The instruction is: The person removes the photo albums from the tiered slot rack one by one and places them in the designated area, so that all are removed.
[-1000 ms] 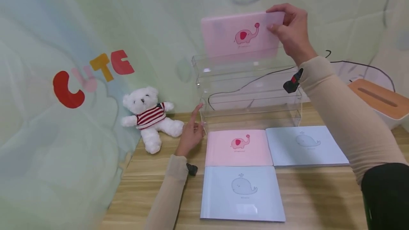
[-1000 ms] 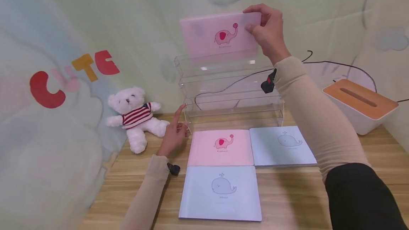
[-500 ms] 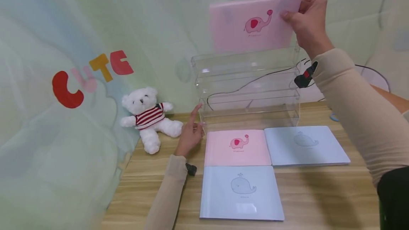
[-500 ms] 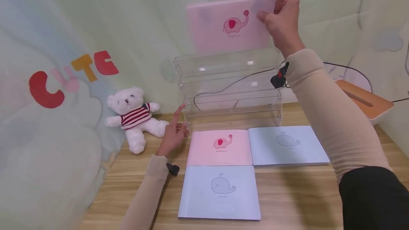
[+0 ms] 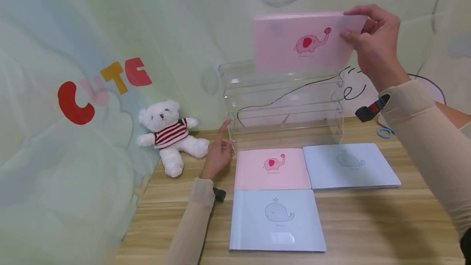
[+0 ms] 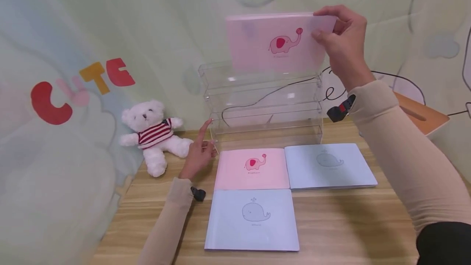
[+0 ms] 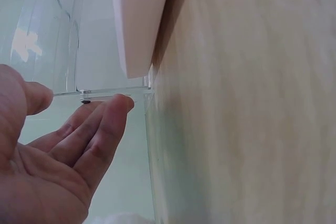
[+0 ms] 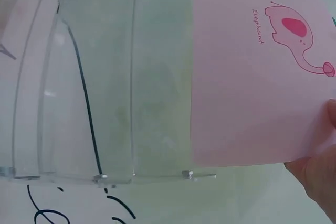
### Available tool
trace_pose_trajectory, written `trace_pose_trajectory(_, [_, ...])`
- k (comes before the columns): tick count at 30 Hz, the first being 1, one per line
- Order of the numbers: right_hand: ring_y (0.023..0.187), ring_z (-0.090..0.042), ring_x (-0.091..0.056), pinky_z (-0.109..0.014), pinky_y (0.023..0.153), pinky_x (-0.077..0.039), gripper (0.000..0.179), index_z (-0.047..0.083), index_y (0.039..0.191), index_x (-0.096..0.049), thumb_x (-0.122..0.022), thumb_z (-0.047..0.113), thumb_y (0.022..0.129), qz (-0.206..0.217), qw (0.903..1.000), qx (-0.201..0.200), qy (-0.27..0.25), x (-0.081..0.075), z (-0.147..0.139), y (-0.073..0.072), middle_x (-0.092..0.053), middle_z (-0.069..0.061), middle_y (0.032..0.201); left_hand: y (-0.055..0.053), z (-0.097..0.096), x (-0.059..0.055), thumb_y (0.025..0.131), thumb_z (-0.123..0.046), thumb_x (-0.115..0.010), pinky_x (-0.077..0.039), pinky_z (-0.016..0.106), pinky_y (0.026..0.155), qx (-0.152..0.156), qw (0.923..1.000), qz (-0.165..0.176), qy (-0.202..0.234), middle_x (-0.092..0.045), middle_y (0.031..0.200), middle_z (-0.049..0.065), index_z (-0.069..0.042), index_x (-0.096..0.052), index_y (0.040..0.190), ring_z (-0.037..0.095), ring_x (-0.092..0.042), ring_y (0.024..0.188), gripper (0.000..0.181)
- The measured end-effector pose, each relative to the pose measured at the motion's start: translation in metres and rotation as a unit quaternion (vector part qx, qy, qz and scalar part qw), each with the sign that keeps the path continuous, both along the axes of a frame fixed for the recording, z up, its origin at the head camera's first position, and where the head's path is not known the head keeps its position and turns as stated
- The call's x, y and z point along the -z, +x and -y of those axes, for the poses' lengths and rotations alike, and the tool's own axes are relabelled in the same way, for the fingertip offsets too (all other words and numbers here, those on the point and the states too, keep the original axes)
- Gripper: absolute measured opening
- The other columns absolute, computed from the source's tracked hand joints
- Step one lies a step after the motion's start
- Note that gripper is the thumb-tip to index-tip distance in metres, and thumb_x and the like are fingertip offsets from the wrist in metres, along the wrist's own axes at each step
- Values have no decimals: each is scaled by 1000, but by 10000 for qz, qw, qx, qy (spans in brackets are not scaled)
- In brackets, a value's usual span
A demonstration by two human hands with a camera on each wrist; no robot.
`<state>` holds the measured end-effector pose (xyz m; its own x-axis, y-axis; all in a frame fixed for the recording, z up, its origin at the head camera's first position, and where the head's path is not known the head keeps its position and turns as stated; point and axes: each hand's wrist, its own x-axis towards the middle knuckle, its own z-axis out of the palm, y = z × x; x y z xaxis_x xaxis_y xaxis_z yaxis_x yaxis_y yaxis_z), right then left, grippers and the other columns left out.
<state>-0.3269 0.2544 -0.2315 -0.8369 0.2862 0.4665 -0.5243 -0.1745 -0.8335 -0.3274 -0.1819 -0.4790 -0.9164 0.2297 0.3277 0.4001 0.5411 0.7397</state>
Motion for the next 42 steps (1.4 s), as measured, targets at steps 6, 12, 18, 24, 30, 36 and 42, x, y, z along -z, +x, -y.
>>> trace_pose_trajectory(6, [118,-28,-68,-25,91,-63,45,2,128,-75,-85,-6,85,197,9982,-137,-541,24,-14,27,-80,-10,115,1,-2,0,110,-7,-53,-55,34,64,41,10000,55,26,-73,72,15,-48,-27,168,15,-66,61,76])
trace_pose_trajectory(12, [117,-28,-68,-26,83,-65,49,-6,131,-70,-84,-10,84,-66,9958,-268,-877,44,-25,51,-79,-12,106,1,-2,-1,110,-7,-53,-55,33,62,-7,10000,-52,-45,-73,71,13,-53,-26,166,13,-66,61,78])
trace_pose_trajectory(18, [114,-25,-67,-24,81,-65,50,-6,132,-70,-84,-11,84,208,9962,-200,-822,59,-32,73,-79,-10,108,1,-1,0,110,-8,-53,-55,33,62,-47,9999,-57,-76,-74,74,13,-56,-23,166,15,-67,62,79])
trace_pose_trajectory(24, [115,-24,-65,-21,82,-64,50,-7,133,-69,-81,-13,85,261,9975,-49,-648,78,-39,96,-79,-8,109,1,0,0,111,-8,-53,-56,34,63,-23,10000,73,24,-75,79,18,-58,-22,165,26,-71,67,79])
trace_pose_trajectory(30, [109,-22,-68,-22,82,-64,49,-8,134,-68,-73,-21,87,383,9967,-179,-697,95,-45,119,-81,-8,112,3,0,-2,111,-8,-53,-56,33,64,-1,10000,61,-10,-76,80,19,-57,-22,166,28,-72,68,80])
trace_pose_trajectory(36, [116,-20,-61,-18,80,-62,49,-5,138,-67,-73,-17,90,628,9974,-104,-339,108,-50,140,-77,-3,122,2,1,-3,111,-8,-54,-56,30,64,-15,10000,2,-67,-76,80,18,-54,-23,167,25,-73,68,79])
trace_pose_trajectory(42, [112,-17,-64,-11,82,-59,45,-8,136,-67,-71,-17,92,529,9984,209,51,129,-52,152,-76,0,125,2,1,-3,111,-8,-53,-57,31,64,17,10000,77,-14,-76,80,19,-55,-22,167,22,-71,68,79])
